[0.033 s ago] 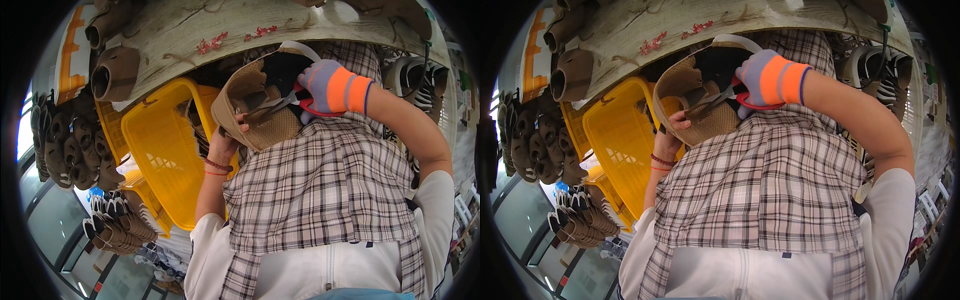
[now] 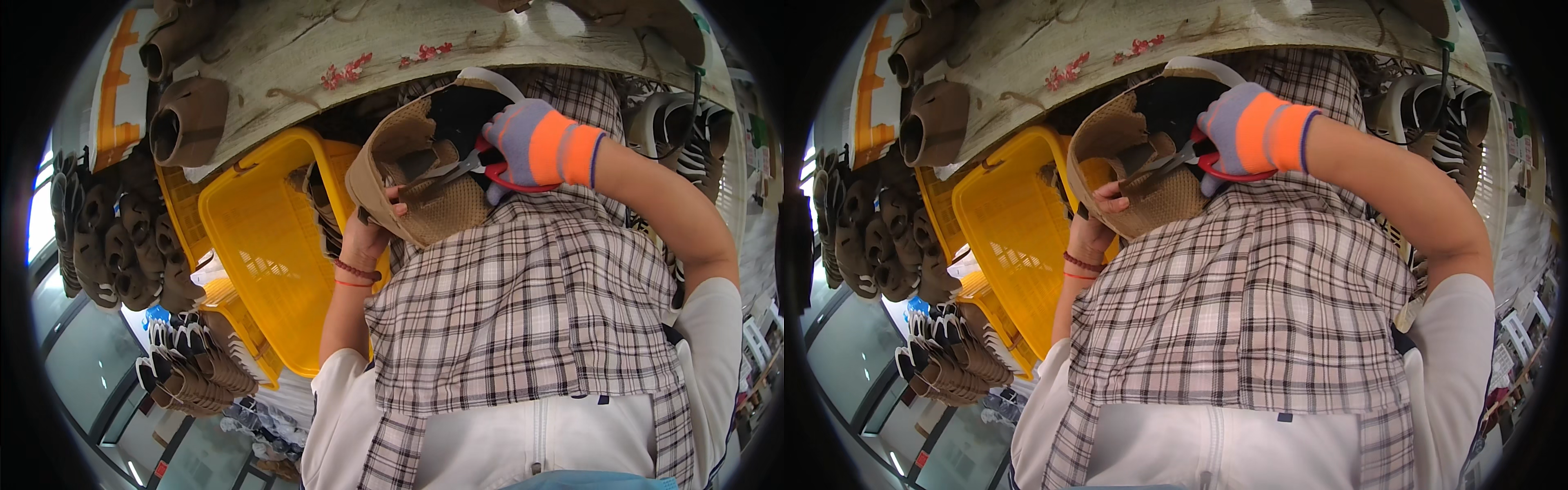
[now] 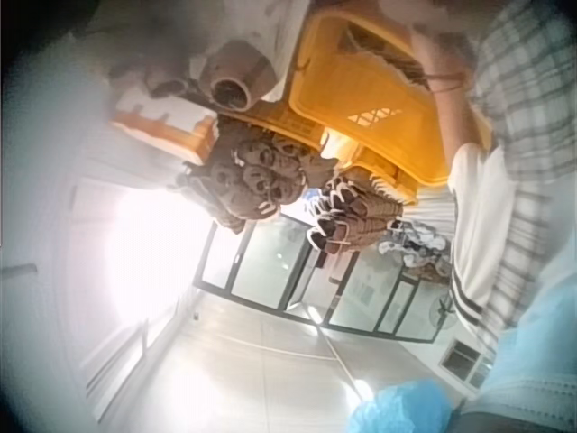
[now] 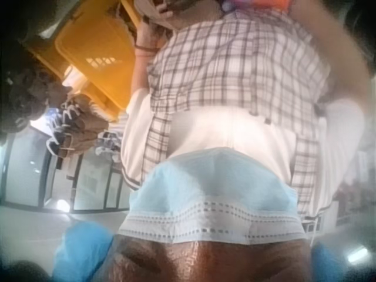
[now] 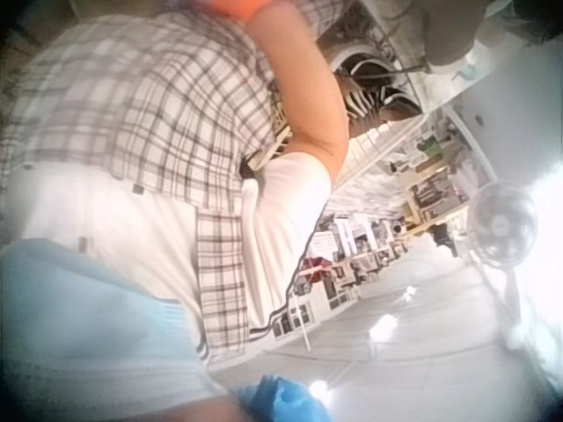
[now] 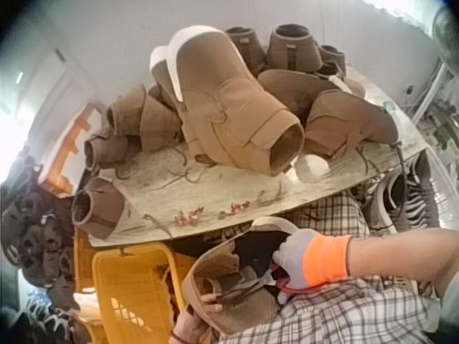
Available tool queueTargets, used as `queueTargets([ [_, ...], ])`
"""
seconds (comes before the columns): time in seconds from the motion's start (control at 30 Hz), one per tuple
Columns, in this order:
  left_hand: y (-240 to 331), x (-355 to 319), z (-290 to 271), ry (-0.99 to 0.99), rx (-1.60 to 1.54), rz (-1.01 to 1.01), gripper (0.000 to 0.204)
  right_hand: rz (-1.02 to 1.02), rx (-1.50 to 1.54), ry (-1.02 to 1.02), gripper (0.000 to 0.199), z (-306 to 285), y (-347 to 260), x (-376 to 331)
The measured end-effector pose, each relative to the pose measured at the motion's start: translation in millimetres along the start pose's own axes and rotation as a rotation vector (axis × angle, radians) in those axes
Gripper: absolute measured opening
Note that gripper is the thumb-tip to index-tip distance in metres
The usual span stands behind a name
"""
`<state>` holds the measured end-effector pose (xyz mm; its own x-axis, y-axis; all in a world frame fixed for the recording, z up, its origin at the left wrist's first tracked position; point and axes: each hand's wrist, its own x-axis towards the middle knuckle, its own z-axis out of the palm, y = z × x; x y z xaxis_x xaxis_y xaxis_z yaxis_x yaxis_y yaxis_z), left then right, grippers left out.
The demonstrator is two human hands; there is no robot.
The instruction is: The person uses shears to trim excess fabric and threads from the interior of brown shoe uppers. They handle the uppers one at a time, cutting along the edges and removing loose material, then placing the finished pieces into a yellow bin.
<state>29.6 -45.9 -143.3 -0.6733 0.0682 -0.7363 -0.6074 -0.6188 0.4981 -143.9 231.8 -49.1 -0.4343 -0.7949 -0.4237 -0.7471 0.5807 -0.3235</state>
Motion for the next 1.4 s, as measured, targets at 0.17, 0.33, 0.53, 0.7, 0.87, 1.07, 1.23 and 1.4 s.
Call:
queueTargets([
  [0.17,-0.1,2.6,-5.7,-0.003,-0.024,-0.007,0.035,0.021,0.032,-0.105,0.073,-9.1,-19.4,12.2],
  [0.33,-1.4,1.8,-1.5,-0.004,-0.004,0.008,0.032,0.046,-0.022,-0.179,0.054,-12.8,-23.4,17.5],
  [0.53,-2.8,4.6,-11.4,0.003,-0.062,-0.022,0.033,0.017,-0.007,-0.136,0.04,-11.5,-28.5,16.5],
  [0.7,3.1,0.2,3.8,-0.012,0.023,-0.005,0.037,0.067,0.011,-0.156,0.045,-8.5,-24.9,16.5],
  [0.87,4.2,-2.9,6.5,-0.021,0.008,-0.012,0.039,0.182,0.035,-0.053,0.065,-9.9,0.7,0.2],
  [1.07,7.9,-2.8,11.2,-0.028,0.012,-0.029,0.037,0.012,-0.018,0.052,0.059,1.4,-4.8,-3.9],
  [1.23,5.5,-0.6,6.6,-0.021,-0.018,-0.014,0.037,0.078,0.008,-0.206,0.054,-14.7,-17.7,6.8],
  [1.4,1.9,12.0,-17.6,-0.19,-0.017,0.206,0.029,0.184,0.082,-0.353,0.062,-25.0,-11.3,5.5],
])
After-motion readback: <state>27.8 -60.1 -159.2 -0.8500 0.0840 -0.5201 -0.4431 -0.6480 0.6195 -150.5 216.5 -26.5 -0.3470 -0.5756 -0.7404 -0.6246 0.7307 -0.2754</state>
